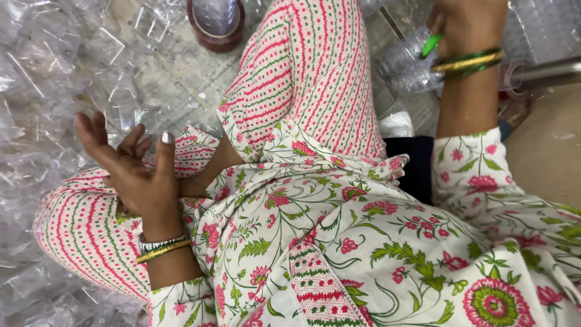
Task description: The person sits cross-legged on the floor surrounded by piles of clear plastic boxes and assembles them one at a time on their lap. They hold each box, fold its sides together, and use a small green utility cutter to trim the edges, setting finished boxes aside.
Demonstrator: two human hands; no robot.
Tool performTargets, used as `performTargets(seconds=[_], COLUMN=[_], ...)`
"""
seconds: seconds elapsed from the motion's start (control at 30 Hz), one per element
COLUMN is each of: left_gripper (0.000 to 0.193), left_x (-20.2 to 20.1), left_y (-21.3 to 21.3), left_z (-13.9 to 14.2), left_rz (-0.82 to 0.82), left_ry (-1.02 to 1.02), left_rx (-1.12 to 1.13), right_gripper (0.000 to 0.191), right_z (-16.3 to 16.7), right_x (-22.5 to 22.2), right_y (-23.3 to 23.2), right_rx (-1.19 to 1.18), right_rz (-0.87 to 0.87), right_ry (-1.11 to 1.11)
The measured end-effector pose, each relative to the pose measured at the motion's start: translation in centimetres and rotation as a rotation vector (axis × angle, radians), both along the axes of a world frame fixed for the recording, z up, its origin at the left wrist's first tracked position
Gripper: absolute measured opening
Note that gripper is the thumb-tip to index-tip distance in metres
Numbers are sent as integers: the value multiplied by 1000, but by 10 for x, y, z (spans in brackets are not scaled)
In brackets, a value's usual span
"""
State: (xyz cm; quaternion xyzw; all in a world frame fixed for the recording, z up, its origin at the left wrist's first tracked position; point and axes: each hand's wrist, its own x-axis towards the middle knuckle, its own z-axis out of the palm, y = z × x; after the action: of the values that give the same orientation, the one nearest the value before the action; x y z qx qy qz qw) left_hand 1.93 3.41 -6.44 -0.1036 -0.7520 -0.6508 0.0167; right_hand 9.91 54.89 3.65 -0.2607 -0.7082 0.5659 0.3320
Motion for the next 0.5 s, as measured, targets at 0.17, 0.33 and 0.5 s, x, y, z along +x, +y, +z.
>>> performTargets(seconds=[0.17,0.33,0.5], left_gripper=[93,92,93], left_x=[4,5,4], left_y=[7,14,18], left_z=[3,8,4], left_rz=[-2,22,16], left_ry=[32,-18,-27], left_rx=[9,39,-14], right_gripper=[71,62,42], right_z=[-46,-74,-100], right_x=[11,-4,-20], right_y=[-13,-32,-39], right_rx=[-107,-25,82], right_rz=[49,-65,-104], right_ry=[-27,-206,-277])
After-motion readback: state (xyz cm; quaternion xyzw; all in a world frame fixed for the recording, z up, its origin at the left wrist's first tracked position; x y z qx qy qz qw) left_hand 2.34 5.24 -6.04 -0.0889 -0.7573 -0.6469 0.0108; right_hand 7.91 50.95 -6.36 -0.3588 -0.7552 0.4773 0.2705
